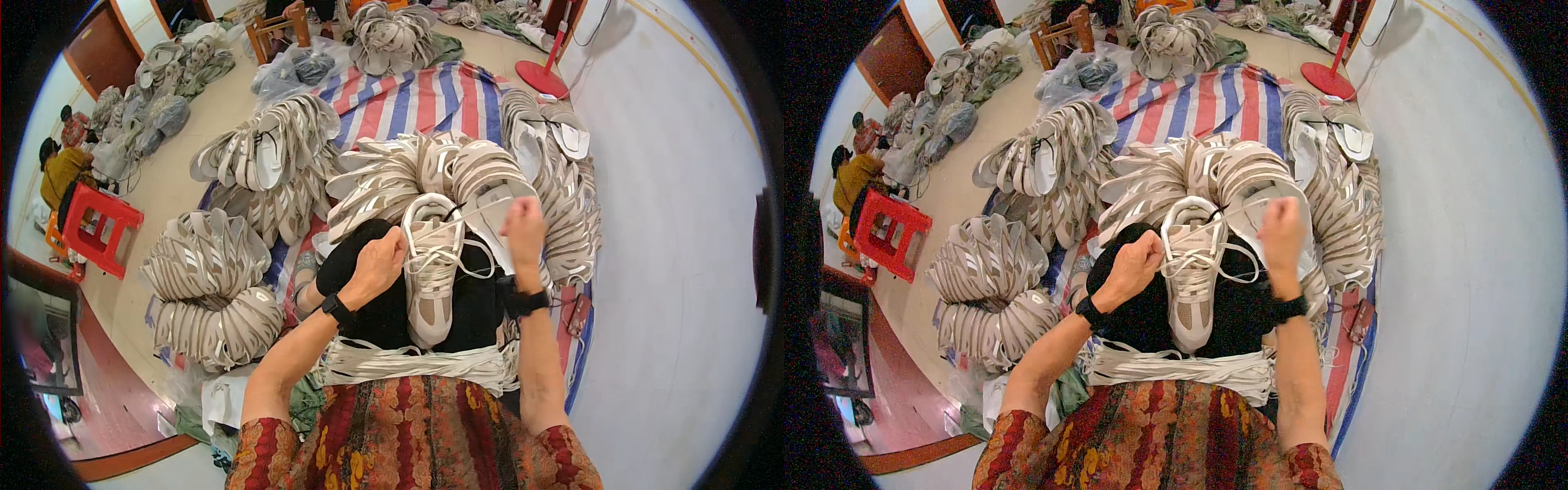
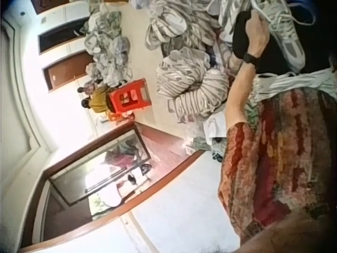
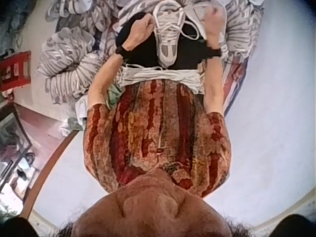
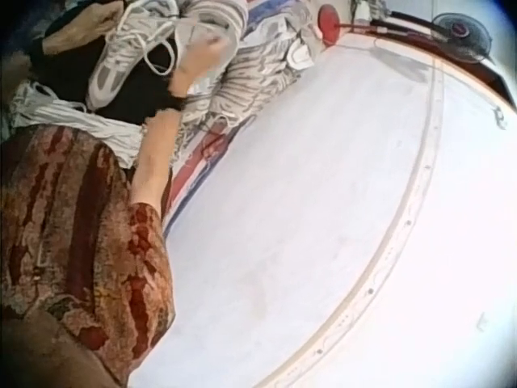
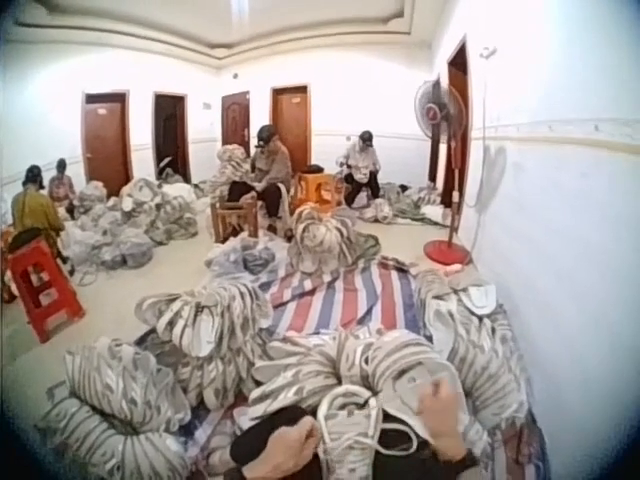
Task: The recorder is lacing a white and tan athletic shoe while sitting on the floor surrounded by many shoe components.
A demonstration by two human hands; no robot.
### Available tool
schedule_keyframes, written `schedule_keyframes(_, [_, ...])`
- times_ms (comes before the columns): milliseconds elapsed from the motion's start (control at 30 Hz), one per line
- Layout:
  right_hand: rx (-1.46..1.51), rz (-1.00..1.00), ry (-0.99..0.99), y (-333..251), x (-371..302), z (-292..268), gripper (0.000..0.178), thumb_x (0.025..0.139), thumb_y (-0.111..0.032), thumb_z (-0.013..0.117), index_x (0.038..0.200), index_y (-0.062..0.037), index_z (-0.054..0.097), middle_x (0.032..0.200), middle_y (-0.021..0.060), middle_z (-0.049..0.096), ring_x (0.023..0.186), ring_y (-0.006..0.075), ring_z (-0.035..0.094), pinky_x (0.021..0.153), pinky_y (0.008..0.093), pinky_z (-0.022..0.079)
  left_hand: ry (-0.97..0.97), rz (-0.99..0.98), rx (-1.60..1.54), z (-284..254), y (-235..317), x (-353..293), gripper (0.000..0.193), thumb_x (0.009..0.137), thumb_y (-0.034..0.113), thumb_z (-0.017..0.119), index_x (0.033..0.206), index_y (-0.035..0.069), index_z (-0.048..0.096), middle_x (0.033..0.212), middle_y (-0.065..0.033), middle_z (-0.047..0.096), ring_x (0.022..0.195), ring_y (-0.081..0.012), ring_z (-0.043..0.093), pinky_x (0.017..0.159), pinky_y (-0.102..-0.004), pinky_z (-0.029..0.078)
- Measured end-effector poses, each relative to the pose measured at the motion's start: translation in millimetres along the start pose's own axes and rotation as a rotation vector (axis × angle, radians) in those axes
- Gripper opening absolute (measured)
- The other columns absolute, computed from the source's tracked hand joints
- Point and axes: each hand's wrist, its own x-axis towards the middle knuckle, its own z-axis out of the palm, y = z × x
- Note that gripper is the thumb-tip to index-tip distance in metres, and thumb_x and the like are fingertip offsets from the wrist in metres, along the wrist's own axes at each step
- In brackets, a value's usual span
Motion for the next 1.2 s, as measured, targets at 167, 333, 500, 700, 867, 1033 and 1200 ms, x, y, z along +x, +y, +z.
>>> schedule_keyframes(167, [1.187, 0.415, -0.05, 42.3, 8.0, -27.0, 0.013, 0.089, -0.018, 0.049, 0.092, -0.0055, 0.053, 0.086, 0.0075, 0.061, 0.075, 0.0209, 0.061, 0.07, 0.0336, 0.05, -0.083, -0.531, -0.322, -22.4, 58.1, 12.0, 0.014, 0.086, 0.009, 0.053, 0.093, 0.0, 0.045, 0.062, -0.0075, 0.056, 0.05, -0.0117, 0.054, 0.047, -0.0245, 0.044])
schedule_keyframes(333, [0.621, 0.092, -0.382, 29.0, -25.5, 0.8, 0.024, 0.084, -0.009, 0.057, 0.107, -0.0032, 0.054, 0.099, 0.0096, 0.058, 0.093, 0.0172, 0.057, 0.081, 0.0277, 0.046, 0.252, 0.375, 0.149, 0.4, 37.8, 22.9, 0.006, 0.075, 0.008, 0.062, 0.074, 0.003, 0.06, 0.069, -0.0086, 0.057, 0.067, -0.0241, 0.055, 0.062, -0.0333, 0.044])
schedule_keyframes(500, [0.198, -0.131, -0.5, 42.8, -32.2, 19.4, 0.02, 0.078, -0.005, 0.061, 0.098, -0.0017, 0.061, 0.088, 0.007, 0.06, 0.076, 0.0142, 0.056, 0.067, 0.0254, 0.045, 0.066, 0.524, 0.284, 33.8, 39.6, 47.1, 0.005, 0.071, 0.007, 0.062, 0.075, 0.007, 0.063, 0.072, -0.0055, 0.055, 0.074, -0.0244, 0.051, 0.069, -0.0352, 0.041])
schedule_keyframes(700, [0.245, -0.12, -0.48, 41.2, -30.5, 22.6, 0.014, 0.079, -0.007, 0.059, 0.092, -0.0008, 0.06, 0.075, 0.0067, 0.06, 0.065, 0.0129, 0.055, 0.06, 0.0263, 0.045, -0.016, 0.475, 0.349, 38.5, 36.8, 55.5, 0.002, 0.069, 0.011, 0.059, 0.07, 0.01, 0.06, 0.072, -0.0044, 0.052, 0.076, -0.0237, 0.049, 0.067, -0.0365, 0.038])
schedule_keyframes(867, [0.122, -0.081, -0.588, 17.2, -26.7, 7.1, 0.013, 0.082, -0.01, 0.057, 0.089, 0.001, 0.058, 0.068, 0.0087, 0.06, 0.057, 0.0144, 0.054, 0.055, 0.028, 0.044, 0.19, 0.481, 0.863, -17.3, 31.7, 45.6, 0.005, 0.067, 0.011, 0.056, 0.067, 0.009, 0.051, 0.072, -0.0083, 0.05, 0.074, -0.026, 0.049, 0.063, -0.0376, 0.035])
schedule_keyframes(1033, [0.135, -0.186, -0.519, 16.3, -32.1, 16.9, 0.016, 0.082, -0.012, 0.057, 0.092, 0.0011, 0.057, 0.065, 0.0113, 0.059, 0.054, 0.0177, 0.054, 0.052, 0.0305, 0.044, 0.4, 0.303, 0.951, -82.3, 4.0, 28.4, 0.007, 0.072, 0.011, 0.055, 0.068, 0.009, 0.05, 0.071, -0.0067, 0.048, 0.075, -0.0254, 0.048, 0.064, -0.0377, 0.034])
schedule_keyframes(1200, [0.001, -0.189, -0.537, 22.7, -34.4, 2.9, 0.022, 0.08, -0.011, 0.057, 0.101, -0.004, 0.058, 0.078, 0.0111, 0.057, 0.061, 0.0226, 0.055, 0.059, 0.0318, 0.045, 0.409, 0.223, 0.918, -91.4, -22.2, 2.7, 0.008, 0.073, 0.011, 0.056, 0.069, 0.008, 0.05, 0.072, -0.0067, 0.048, 0.076, -0.0259, 0.048, 0.065, -0.0379, 0.035])
